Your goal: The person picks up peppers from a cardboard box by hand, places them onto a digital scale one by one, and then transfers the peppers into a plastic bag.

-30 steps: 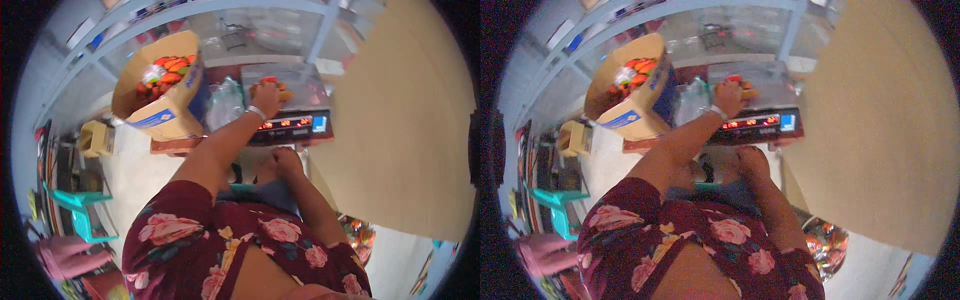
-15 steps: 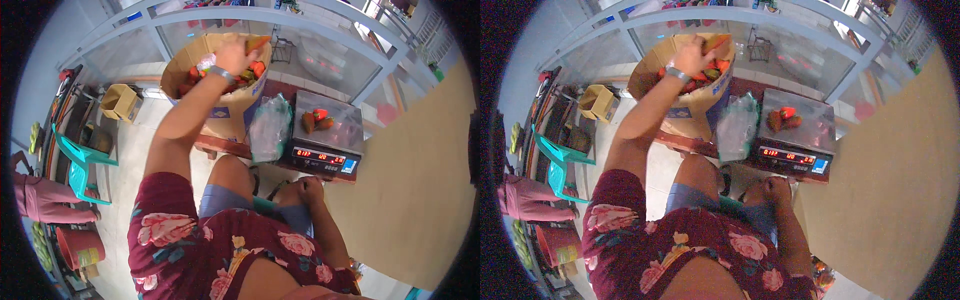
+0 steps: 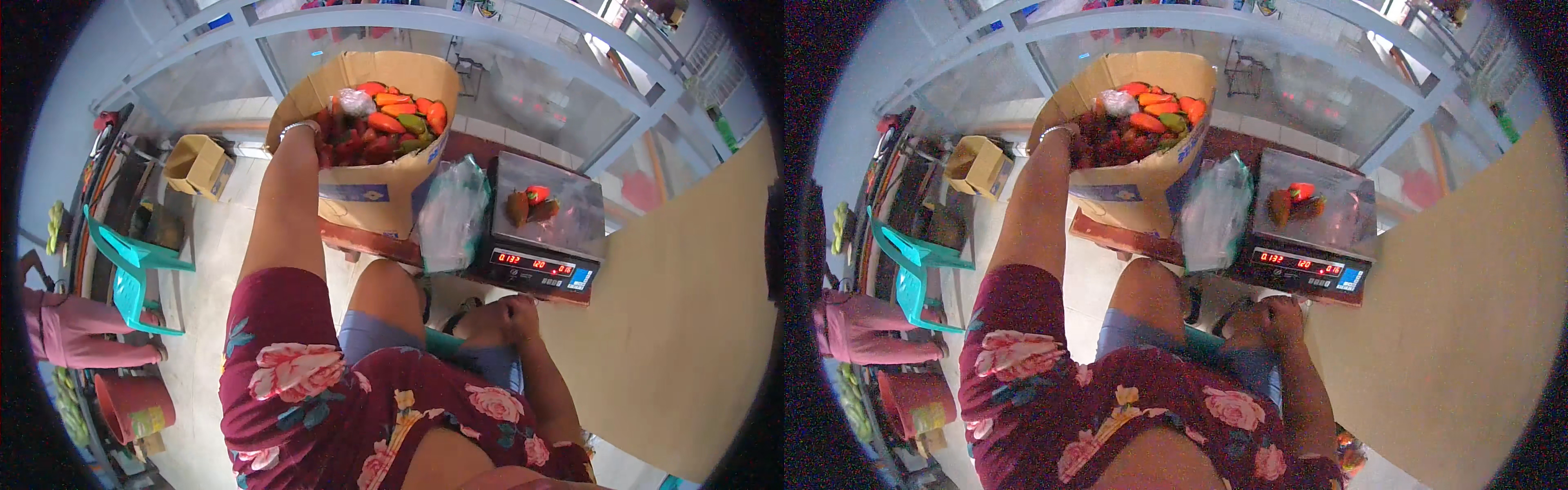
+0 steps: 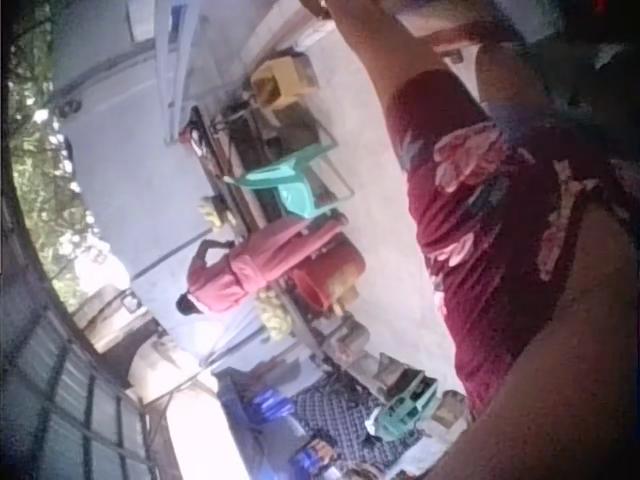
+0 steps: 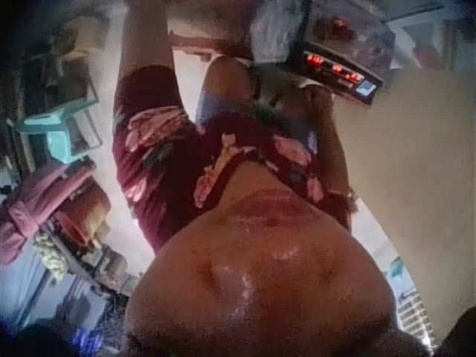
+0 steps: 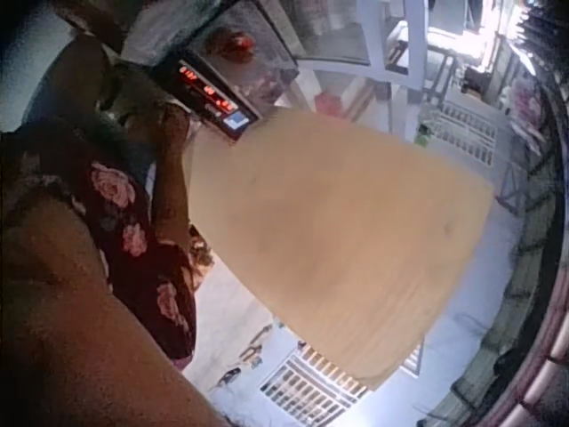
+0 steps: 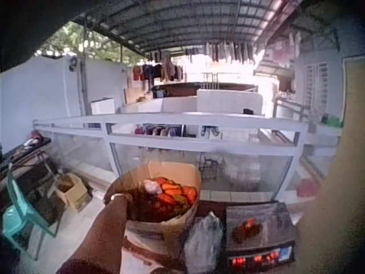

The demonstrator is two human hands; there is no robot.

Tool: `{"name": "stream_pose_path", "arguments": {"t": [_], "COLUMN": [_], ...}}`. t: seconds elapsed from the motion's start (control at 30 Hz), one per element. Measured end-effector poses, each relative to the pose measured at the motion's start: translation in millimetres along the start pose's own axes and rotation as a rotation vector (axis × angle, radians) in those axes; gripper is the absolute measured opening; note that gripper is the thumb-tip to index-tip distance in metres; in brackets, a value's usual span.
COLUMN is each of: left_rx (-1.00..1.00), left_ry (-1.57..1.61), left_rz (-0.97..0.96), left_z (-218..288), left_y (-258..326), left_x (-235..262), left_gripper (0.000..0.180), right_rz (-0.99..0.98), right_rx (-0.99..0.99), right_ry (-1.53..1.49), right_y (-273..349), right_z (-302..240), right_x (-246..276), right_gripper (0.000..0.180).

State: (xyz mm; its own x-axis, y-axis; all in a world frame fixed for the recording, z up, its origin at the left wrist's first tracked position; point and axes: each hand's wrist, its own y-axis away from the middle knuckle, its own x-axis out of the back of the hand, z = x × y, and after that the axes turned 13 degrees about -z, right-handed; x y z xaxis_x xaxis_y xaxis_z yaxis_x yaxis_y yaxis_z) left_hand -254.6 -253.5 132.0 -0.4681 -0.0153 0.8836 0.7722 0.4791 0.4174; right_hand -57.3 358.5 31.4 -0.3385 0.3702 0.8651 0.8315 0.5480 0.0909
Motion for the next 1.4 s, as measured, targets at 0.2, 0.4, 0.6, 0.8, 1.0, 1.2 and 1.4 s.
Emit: {"name": "stream_pose_path", "arguments": {"t": [0.2,0.4,0.6,0.8,1.0,1.2,1.4], "left_rx": [-0.111,-0.782,-1.027,-1.275,-1.142,-1.047,-1.079], "left_ry": [0.294,1.438,1.064,0.492,0.234,0.147,0.129], "left_rz": [-0.003,-0.35,-0.269,0.151,0.399,0.569,0.624], "left_z": [-50.6,23.0,132.7,338.1,427.2,424.9,416.2], "left_y": [6.1,99.5,182.9,260.6,248.2,245.3,251.0], "left_x": [30.1,89.2,122.6,36.9,-43.1,-45.1,-43.0], "left_gripper": [0.049,0.049,0.037,0.042,0.038,0.046,0.049], "right_rz": [-0.007,-0.029,-0.088,-0.104,-0.003,-0.081,-0.064], "right_rx": [0.059,-0.046,-0.066,-0.249,-0.168,-0.118,-0.127], "right_ry": [-0.026,0.02,0.037,-0.041,-0.009,0.082,0.088], "right_y": [-7.3,3.2,0.1,9.7,19.6,19.2,13.6], "right_z": [-18.9,-8.1,5.2,-2.5,19.5,4.8,-5.9], "right_x": [10.1,10.9,0.8,19.8,-1.2,16.4,16.5], "right_gripper": [0.015,0.016,0.023,0.023,0.023,0.024,0.021]}}
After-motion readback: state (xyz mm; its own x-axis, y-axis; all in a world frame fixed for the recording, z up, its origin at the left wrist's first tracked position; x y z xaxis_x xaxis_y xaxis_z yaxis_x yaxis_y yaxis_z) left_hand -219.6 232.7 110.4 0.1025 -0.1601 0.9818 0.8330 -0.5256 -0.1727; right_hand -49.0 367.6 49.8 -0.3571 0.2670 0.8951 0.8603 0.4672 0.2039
